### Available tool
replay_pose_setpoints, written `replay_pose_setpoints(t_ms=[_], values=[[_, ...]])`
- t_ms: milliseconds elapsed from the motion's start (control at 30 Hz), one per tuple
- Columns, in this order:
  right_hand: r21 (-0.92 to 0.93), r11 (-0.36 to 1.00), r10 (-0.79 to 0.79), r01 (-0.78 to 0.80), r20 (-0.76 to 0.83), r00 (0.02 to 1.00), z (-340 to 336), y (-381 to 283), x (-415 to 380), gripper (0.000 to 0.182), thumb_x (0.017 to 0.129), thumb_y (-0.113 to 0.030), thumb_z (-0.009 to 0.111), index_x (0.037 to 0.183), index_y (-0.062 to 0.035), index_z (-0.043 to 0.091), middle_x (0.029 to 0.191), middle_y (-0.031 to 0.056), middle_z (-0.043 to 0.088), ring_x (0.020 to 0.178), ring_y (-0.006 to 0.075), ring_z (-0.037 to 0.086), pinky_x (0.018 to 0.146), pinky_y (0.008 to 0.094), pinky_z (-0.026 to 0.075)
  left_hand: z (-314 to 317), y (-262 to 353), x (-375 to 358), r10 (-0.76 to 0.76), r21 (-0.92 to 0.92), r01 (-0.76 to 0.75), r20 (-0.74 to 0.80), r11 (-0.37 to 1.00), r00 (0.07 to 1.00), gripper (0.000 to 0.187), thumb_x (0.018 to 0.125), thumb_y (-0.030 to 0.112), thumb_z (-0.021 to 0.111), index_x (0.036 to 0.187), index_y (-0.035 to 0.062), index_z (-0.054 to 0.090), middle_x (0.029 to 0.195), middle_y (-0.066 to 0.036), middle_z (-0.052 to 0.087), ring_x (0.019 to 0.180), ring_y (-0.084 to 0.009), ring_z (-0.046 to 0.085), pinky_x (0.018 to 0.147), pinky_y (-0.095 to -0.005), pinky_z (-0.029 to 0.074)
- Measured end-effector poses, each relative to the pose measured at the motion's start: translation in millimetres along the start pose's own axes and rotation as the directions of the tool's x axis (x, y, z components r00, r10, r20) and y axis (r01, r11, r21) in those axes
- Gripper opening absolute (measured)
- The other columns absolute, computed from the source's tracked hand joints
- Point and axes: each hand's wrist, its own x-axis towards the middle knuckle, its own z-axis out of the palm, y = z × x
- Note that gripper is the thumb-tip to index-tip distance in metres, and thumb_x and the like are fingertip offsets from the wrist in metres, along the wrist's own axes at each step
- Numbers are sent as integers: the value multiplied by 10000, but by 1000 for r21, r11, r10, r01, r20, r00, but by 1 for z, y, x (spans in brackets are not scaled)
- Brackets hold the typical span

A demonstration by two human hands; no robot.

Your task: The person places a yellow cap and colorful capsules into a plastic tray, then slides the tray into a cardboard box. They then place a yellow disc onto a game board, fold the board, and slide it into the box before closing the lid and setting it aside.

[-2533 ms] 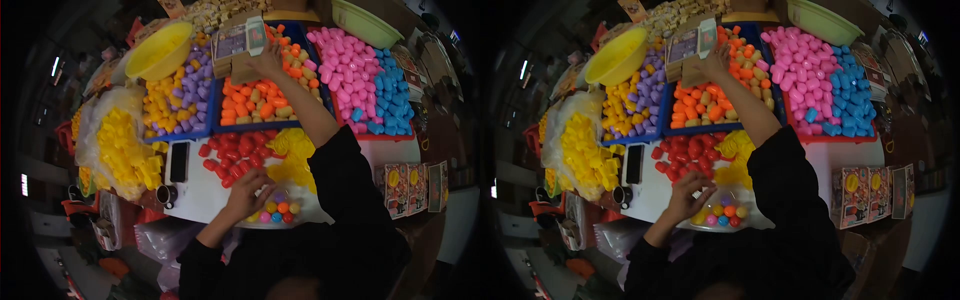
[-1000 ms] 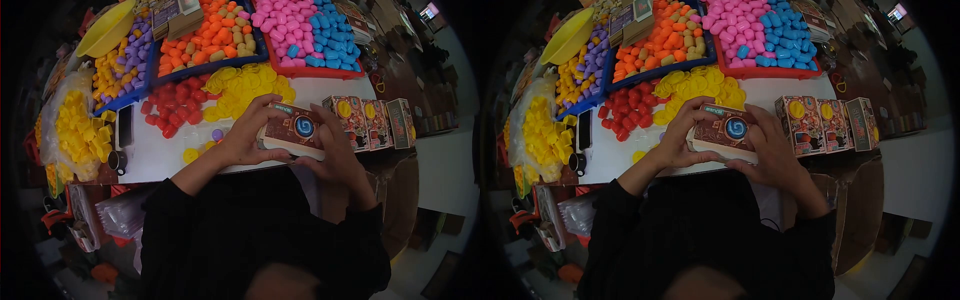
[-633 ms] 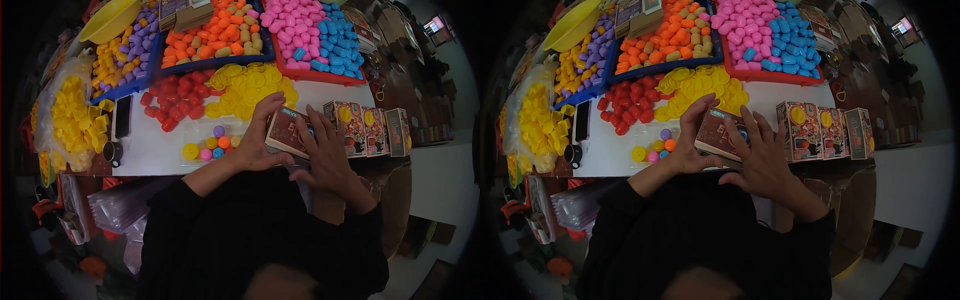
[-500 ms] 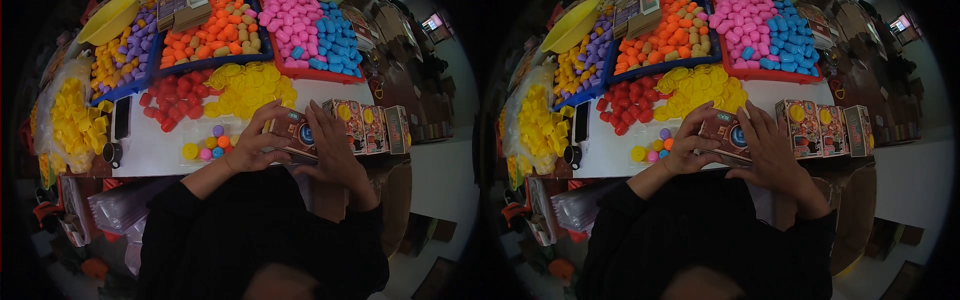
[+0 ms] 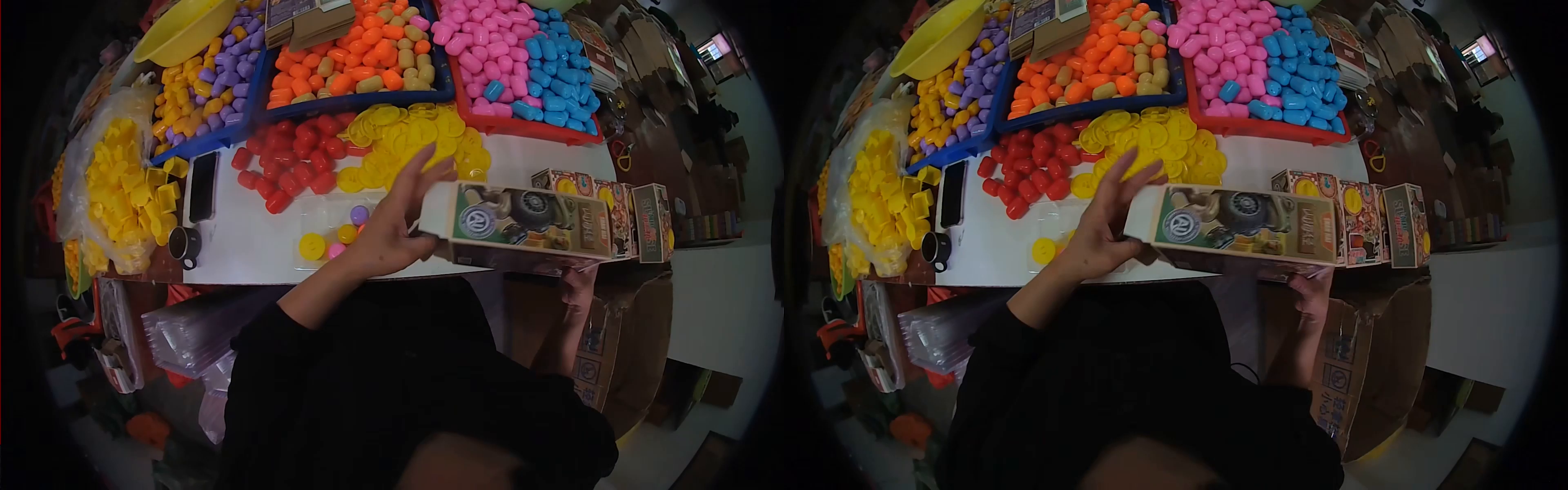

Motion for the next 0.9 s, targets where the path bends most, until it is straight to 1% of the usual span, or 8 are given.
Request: replay_pose_setpoints(t_ms=[133, 233, 333, 400, 533, 667, 733, 900], values=[[309, 951, 74, -34, -120, 990, 0, 8, -23, 913, 598, -109, 819, 1345, -16, 303, 1161, 85, 546, 1027, 220, 555, 899, 339, 450, 0, -10, 0, 286, 133, -259, -265, 957, 921, 828, 686, -148, 554, 1408, 117, 249, 1369, -125, 415, 1257, -241, 418, 959, -314, 396], [16, 999, 30, -28, -171, 985, 9, 3, -19, 759, 678, -122, 742, 1321, -19, 353, 1216, 84, 496, 1046, 207, 524, 899, 336, 427, -2, -2, -6, 215, 490, -164, -49, 856, 975, 379, 640, -96, 624, 982, 61, 673, 940, -65, 674, 963, -188, 634, 842, -315, 480], [-292, 956, -85, 7, -255, 963, 42, -31, -12, 759, 694, -219, 734, 1326, -33, 357, 1248, 92, 456, 1078, 198, 488, 890, 338, 410, -9, 5, -14, 340, 764, -448, 314, 464, 887, 268, 654, 52, 710, 921, 68, 683, 966, -61, 675, 930, -206, 639, 809, -321, 498], [-413, 911, -126, 4, -269, 955, 60, -44, -14, 811, 688, -304, 751, 1341, -44, 345, 1262, 93, 437, 1106, 193, 462, 893, 339, 394, -12, 1, -20, 325, 765, -488, 375, 420, 868, 328, 568, 80, 704, 895, 79, 678, 970, -46, 667, 918, -208, 630, 767, -325, 507], [-812, 355, 127, 463, 532, 837, 142, -44, -25, 739, 639, -264, 742, 1260, 8, 448, 1017, 119, 467, 945, 246, 475, 798, 364, 428, 0, -13, -31, 167, 789, -550, 524, 274, 835, 303, 586, 119, 691, 885, 74, 671, 1002, -43, 655, 1005, -202, 599, 845, -344, 477], [-858, 170, 89, 485, 504, 859, 167, 28, -31, 626, 689, -242, 708, 1201, 36, 480, 963, 142, 497, 834, 279, 524, 702, 352, 455, -4, -32, -29, 87, 800, -593, 586, 92, 805, 496, 615, 158, 712, 1090, 64, 603, 1191, -81, 561, 1191, -252, 472, 983, -435, 375], [-863, 123, 28, 490, 496, 868, 171, 39, -29, 593, 706, -226, 701, 1192, 35, 483, 942, 144, 513, 782, 291, 547, 659, 361, 462, -20, -5, -38, 78, 916, -398, 394, 52, 916, 666, 607, 207, 742, 1212, 80, 495, 1295, -99, 451, 1247, -284, 389, 1006, -492, 320], [-774, 609, 95, 175, 290, 952, 186, 38, -13, 161, 840, -130, 534, 891, 17, 575, 664, 154, 547, 539, 321, 557, 496, 397, 443, -70, 5, -57, -194, 987, 160, -163, -36, 967, 1272, 451, 394, 867, 1439, 171, 97, 1472, -184, 96, 1345, -374, 173, 990, -652, 219]])
